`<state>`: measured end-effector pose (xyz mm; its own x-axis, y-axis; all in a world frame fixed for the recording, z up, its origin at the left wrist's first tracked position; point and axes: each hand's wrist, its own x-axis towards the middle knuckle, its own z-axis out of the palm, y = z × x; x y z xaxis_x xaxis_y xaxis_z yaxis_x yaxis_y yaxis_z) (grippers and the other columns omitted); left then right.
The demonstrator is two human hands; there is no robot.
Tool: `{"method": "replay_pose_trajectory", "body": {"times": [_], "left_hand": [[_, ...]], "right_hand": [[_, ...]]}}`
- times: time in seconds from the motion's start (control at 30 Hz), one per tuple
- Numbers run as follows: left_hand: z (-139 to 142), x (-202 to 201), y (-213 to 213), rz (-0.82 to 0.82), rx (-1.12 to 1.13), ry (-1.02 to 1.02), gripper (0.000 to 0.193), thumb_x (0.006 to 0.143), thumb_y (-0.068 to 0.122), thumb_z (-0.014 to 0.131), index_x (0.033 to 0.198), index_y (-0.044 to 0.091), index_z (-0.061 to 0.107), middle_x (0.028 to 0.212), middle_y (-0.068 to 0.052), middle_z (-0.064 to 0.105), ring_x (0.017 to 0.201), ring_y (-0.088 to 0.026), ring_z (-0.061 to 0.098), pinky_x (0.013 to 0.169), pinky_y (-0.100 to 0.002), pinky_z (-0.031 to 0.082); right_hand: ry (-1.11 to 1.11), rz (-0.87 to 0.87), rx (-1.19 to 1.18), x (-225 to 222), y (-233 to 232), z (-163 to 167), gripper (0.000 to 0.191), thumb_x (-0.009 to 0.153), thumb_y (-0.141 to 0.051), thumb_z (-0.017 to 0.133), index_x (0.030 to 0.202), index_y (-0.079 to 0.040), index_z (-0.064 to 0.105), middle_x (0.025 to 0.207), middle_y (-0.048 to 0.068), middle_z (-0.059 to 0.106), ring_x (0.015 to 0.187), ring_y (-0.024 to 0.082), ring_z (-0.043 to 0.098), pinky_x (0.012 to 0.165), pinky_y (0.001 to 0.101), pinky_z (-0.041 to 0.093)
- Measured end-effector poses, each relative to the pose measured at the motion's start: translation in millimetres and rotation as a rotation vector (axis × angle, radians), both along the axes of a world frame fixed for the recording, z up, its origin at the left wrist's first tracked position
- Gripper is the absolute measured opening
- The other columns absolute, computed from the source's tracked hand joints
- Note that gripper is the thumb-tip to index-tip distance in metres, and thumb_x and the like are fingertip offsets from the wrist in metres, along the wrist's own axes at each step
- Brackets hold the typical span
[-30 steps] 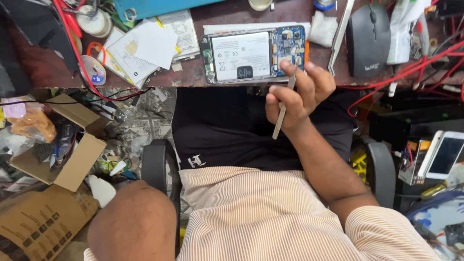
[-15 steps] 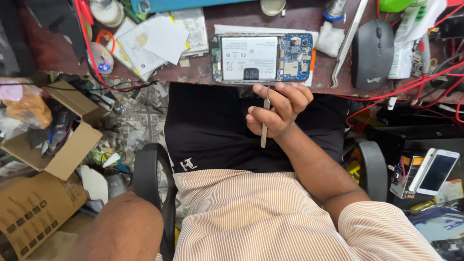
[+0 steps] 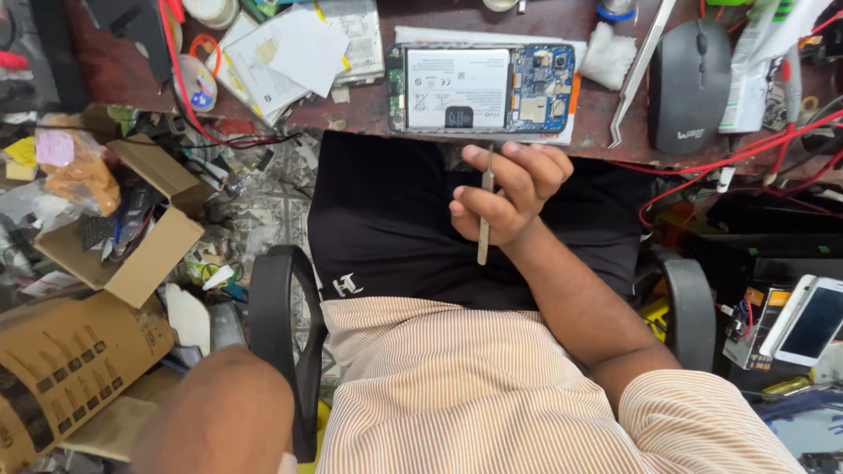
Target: The person cleans the internal components of a disassembled smartphone using a cloth and tweezers. They wipe the battery area and edges, then use tweezers to adjust small parts inside the phone.
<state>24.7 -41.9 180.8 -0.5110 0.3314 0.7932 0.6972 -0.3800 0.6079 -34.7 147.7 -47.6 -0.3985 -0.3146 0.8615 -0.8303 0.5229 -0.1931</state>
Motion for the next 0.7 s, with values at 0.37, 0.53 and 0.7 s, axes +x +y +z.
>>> {"method": "replay_pose_trajectory", "body": {"times": [0.37, 0.53, 0.7], "left_hand": [[-99, -50, -28, 1.048, -0.97, 0.075, 0.02, 0.094, 0.022, 0.081, 0.106, 0.008, 0.072, 0.106, -0.003, 0.065, 0.104, -0.025, 0.062, 0.089, -0.041, 0.049], [-184, -41, -65, 1.016, -0.976, 0.166, 0.03, 0.096, 0.025, 0.081, 0.113, 0.004, 0.067, 0.11, -0.005, 0.062, 0.106, -0.025, 0.058, 0.09, -0.041, 0.047], [-163, -45, -61, 1.05, -1.002, 0.151, 0.031, 0.096, 0.03, 0.077, 0.112, 0.006, 0.065, 0.109, -0.005, 0.057, 0.104, -0.025, 0.053, 0.088, -0.041, 0.043]], "right_hand": [[-0.061, 0.013, -0.094, 8, 11, 11, 0.03, 0.106, -0.039, 0.05, 0.096, -0.013, 0.065, 0.112, 0.008, 0.071, 0.108, 0.029, 0.053, 0.09, 0.045, 0.041], [-0.228, 0.207, -0.17, 13, -3, 25, 0.022, 0.102, -0.019, 0.056, 0.108, -0.003, 0.07, 0.108, 0.014, 0.067, 0.093, 0.03, 0.063, 0.083, 0.0433, 0.051], [-0.57, 0.173, -0.252, 11, -20, 49, 0.021, 0.099, 0.005, 0.064, 0.12, 0.001, 0.064, 0.116, 0.017, 0.073, 0.099, 0.028, 0.074, 0.088, 0.0347, 0.059]]}}
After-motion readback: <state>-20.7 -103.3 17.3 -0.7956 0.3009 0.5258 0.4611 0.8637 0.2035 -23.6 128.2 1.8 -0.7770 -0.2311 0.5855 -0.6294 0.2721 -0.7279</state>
